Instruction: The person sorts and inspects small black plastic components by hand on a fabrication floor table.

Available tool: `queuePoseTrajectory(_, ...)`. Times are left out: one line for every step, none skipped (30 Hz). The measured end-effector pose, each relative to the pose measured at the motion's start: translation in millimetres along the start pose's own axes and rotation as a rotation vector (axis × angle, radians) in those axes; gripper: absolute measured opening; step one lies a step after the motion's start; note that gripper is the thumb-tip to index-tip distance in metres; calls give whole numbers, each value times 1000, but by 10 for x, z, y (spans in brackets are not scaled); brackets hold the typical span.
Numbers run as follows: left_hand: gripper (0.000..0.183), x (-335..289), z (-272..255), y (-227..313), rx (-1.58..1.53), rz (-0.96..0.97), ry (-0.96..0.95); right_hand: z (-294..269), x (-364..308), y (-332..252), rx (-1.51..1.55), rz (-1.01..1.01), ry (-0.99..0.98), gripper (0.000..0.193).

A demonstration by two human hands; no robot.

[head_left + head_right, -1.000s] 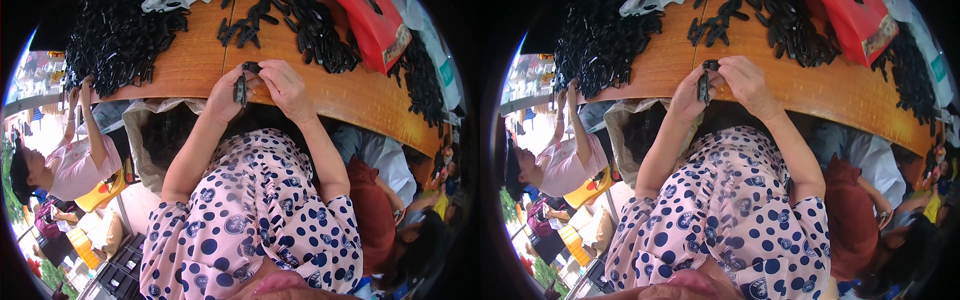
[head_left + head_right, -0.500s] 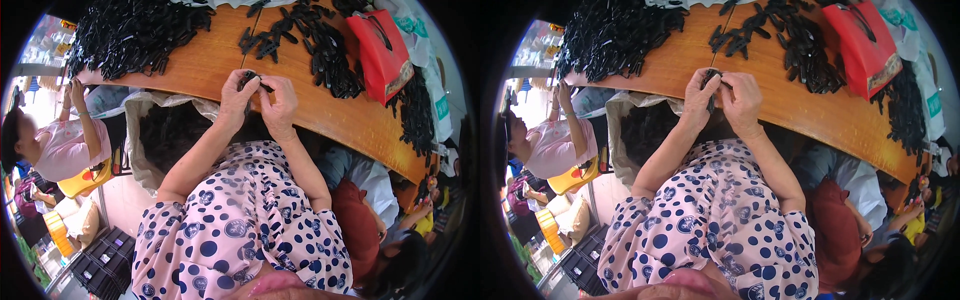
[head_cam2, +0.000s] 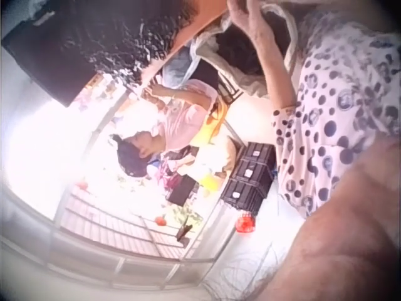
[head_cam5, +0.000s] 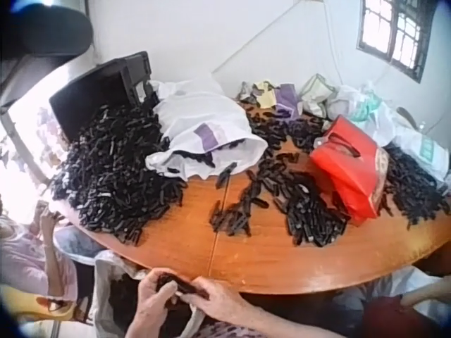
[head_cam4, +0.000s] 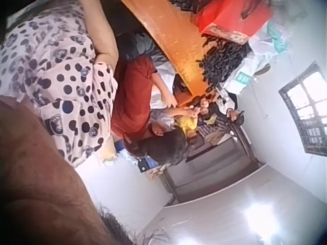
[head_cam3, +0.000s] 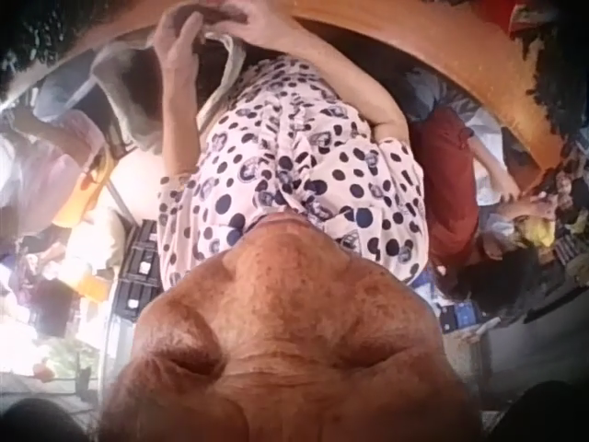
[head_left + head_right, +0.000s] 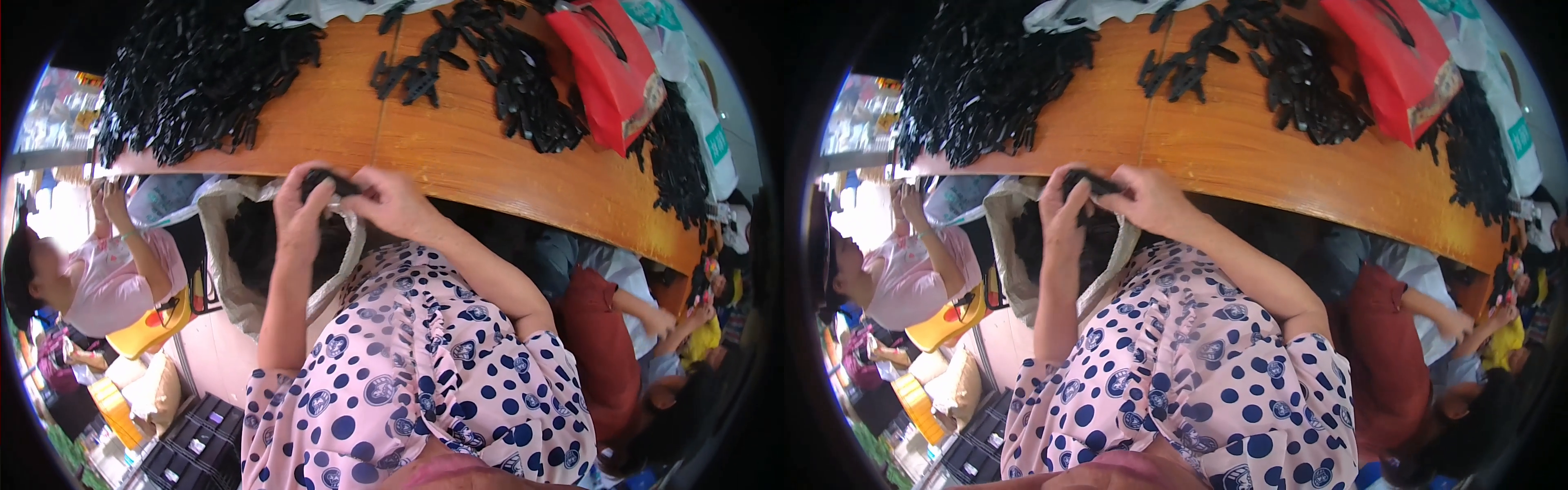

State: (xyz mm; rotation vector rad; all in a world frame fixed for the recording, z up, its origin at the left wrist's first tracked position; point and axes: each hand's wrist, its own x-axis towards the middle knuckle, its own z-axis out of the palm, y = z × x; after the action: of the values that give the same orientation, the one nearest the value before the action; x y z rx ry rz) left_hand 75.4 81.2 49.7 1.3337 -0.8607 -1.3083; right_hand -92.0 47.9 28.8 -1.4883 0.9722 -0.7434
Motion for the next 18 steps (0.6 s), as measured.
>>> queuePoseTrajectory(19,-44,-105,58,112,-23,-10,-98,-25,-16,-76,9,-165,36)
queuePoseTrajectory(19,-75,-234,116,223,-43,-26,-190,-63,-31,-233,-92,-185,35)
queuePoseTrajectory(21,-112,-483,82,499,83,-48,-312,-104,-61,-222,-121,-98,36)
queuePoseTrajectory(23,-136,-730,9,767,217,-70,-456,-152,-46,-217,-149,-12,37)
queuePoseTrajectory(24,-184,-874,44,1037,265,-50,-624,-188,77,-216,-159,124,35)
queuePoseTrajectory(24,-239,-957,49,1305,307,-10,-852,-219,50,-397,-60,220,34)
queuePoseTrajectory(23,-229,-890,111,1418,406,49,-1074,-243,90,-686,-177,364,32)
queuePoseTrajectory(23,-153,-752,167,1417,410,43,-1319,-282,196,-926,-254,489,30)
queuePoseTrajectory(23,-49,-579,200,1291,436,21,-1457,-334,87,-1097,-123,509,27)
queuePoseTrajectory(22,102,-392,186,1161,468,-3,-1560,-357,124,-1185,-58,547,30)
queuePoseTrajectory(22,277,-161,181,1124,495,-52,-1664,-390,156,-1227,-32,546,30)
queuePoseTrajectory(22,472,82,153,1089,522,-91,-1734,-371,222,-1268,-15,542,29)
queuePoseTrajectory(20,641,328,133,1062,586,-134,-1751,-356,291,-1262,-17,549,29)
queuePoseTrajectory(18,815,566,105,1033,650,-174,-1759,-328,370,-1282,-6,522,27)
queuePoseTrajectory(18,970,765,78,1059,678,-191,-1761,-294,412,-1300,3,494,25)
queuePoseTrajectory(18,1112,939,47,1082,706,-212,-1764,-273,420,-1296,0,498,25)
queuePoseTrajectory(19,1244,1076,7,1139,746,-220,-1758,-257,418,-1282,12,508,22)
queuePoseTrajectory(20,1343,1166,-28,1196,786,-231,-1753,-246,424,-1267,26,519,19)
